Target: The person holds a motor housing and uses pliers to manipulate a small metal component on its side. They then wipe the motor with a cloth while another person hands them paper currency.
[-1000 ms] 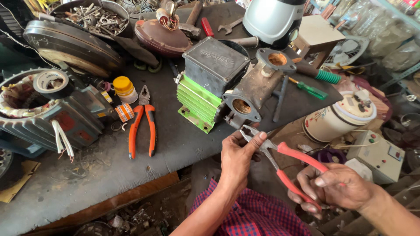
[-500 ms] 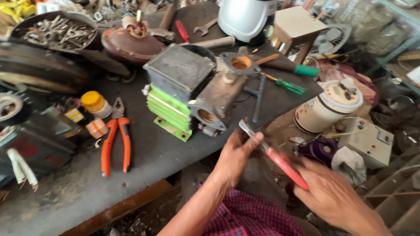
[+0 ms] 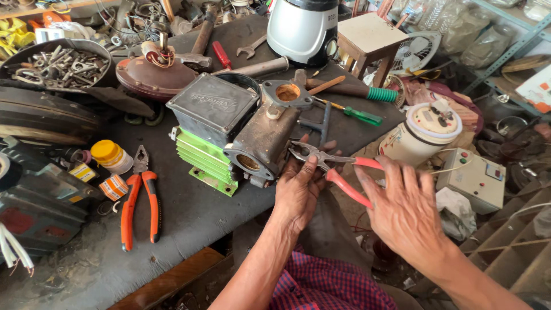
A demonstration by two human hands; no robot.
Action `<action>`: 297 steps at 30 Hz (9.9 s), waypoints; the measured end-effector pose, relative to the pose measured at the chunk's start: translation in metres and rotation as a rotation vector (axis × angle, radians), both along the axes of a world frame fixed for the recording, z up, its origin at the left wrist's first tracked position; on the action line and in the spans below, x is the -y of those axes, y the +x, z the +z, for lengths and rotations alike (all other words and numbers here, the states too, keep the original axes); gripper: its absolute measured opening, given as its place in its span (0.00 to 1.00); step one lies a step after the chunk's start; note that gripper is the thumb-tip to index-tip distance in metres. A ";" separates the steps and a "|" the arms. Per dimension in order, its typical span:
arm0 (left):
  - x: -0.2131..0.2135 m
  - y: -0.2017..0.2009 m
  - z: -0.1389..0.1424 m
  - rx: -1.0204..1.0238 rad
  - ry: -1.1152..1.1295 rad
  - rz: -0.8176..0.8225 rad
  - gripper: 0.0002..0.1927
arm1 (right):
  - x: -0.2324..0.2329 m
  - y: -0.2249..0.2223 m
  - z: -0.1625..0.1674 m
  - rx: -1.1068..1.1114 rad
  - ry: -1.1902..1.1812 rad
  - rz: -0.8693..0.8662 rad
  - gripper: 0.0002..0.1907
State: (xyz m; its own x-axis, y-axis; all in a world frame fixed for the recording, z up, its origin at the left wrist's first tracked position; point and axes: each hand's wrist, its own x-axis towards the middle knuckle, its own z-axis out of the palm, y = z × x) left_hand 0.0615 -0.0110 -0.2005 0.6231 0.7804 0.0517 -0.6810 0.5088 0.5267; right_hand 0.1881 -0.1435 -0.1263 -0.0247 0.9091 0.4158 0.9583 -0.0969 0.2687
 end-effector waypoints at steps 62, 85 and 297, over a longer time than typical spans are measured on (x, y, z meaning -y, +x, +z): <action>0.000 -0.130 0.114 -1.635 1.357 0.931 0.24 | -0.177 0.079 -0.082 -0.655 0.261 0.300 0.22; -0.040 -0.283 0.042 -1.044 0.947 1.344 0.35 | -0.178 0.080 -0.092 -0.647 0.292 0.345 0.18; 0.034 -0.168 0.130 -1.892 -0.638 1.190 0.54 | -0.365 -0.017 -0.013 -0.641 -0.740 0.852 0.29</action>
